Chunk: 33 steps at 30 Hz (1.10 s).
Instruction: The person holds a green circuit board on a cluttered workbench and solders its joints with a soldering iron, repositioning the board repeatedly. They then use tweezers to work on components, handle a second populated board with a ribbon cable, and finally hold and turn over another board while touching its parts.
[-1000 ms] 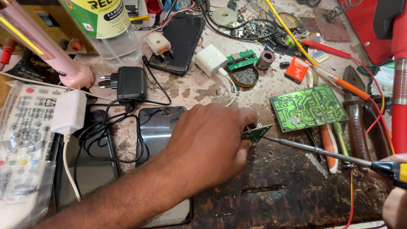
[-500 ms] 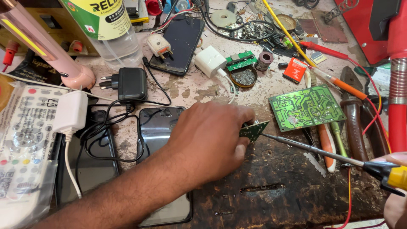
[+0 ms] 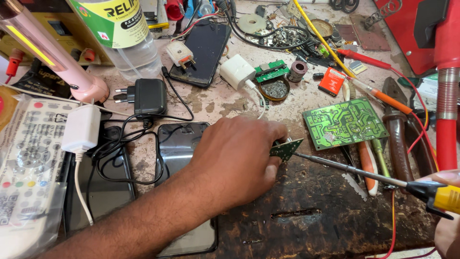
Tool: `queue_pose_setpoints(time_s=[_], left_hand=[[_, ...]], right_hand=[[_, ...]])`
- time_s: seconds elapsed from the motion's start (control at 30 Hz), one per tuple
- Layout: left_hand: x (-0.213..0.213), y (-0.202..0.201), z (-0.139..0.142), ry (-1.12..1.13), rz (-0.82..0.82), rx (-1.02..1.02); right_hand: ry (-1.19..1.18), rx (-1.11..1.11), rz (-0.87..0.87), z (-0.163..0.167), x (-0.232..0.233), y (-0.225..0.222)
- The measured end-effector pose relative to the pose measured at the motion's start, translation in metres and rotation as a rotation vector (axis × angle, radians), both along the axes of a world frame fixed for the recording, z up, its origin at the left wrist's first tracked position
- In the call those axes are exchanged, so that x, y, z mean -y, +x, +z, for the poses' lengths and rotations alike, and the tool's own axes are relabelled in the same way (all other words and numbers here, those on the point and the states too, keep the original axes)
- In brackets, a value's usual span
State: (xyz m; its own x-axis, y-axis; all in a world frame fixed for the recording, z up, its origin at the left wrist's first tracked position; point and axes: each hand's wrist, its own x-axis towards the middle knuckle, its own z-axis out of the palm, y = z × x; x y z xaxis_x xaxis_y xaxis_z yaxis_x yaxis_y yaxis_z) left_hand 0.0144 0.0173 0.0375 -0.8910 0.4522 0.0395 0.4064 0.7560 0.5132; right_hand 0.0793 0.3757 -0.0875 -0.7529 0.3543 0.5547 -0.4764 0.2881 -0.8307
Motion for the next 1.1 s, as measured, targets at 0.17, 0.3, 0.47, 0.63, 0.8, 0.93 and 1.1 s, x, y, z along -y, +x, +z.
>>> queue_pose_setpoints(time_s=[0.17,0.3,0.47,0.63,0.8,0.93,1.1], left_hand=[[0.001,0.000,0.000,0.040,-0.005,-0.042],[0.001,0.000,-0.001,0.047,-0.012,-0.053],[0.001,-0.001,-0.001,0.038,-0.010,-0.030],[0.002,-0.001,0.000,0.048,-0.011,-0.029],[0.002,-0.001,0.002,0.042,0.004,-0.032],[0.002,-0.002,0.001,0.036,0.017,0.004],[0.003,-0.004,-0.005,0.078,0.009,-0.042]], right_hand=[[0.002,0.004,0.001,0.002,-0.001,0.000],[0.004,0.005,0.006,0.002,-0.001,0.000],[0.005,0.006,0.011,0.002,0.000,0.000],[0.003,0.007,0.010,0.001,0.001,-0.001],[0.006,0.009,0.009,0.003,0.000,-0.002],[0.008,0.006,0.009,0.005,0.003,-0.003],[0.018,-0.002,-0.008,0.013,0.012,-0.004]])
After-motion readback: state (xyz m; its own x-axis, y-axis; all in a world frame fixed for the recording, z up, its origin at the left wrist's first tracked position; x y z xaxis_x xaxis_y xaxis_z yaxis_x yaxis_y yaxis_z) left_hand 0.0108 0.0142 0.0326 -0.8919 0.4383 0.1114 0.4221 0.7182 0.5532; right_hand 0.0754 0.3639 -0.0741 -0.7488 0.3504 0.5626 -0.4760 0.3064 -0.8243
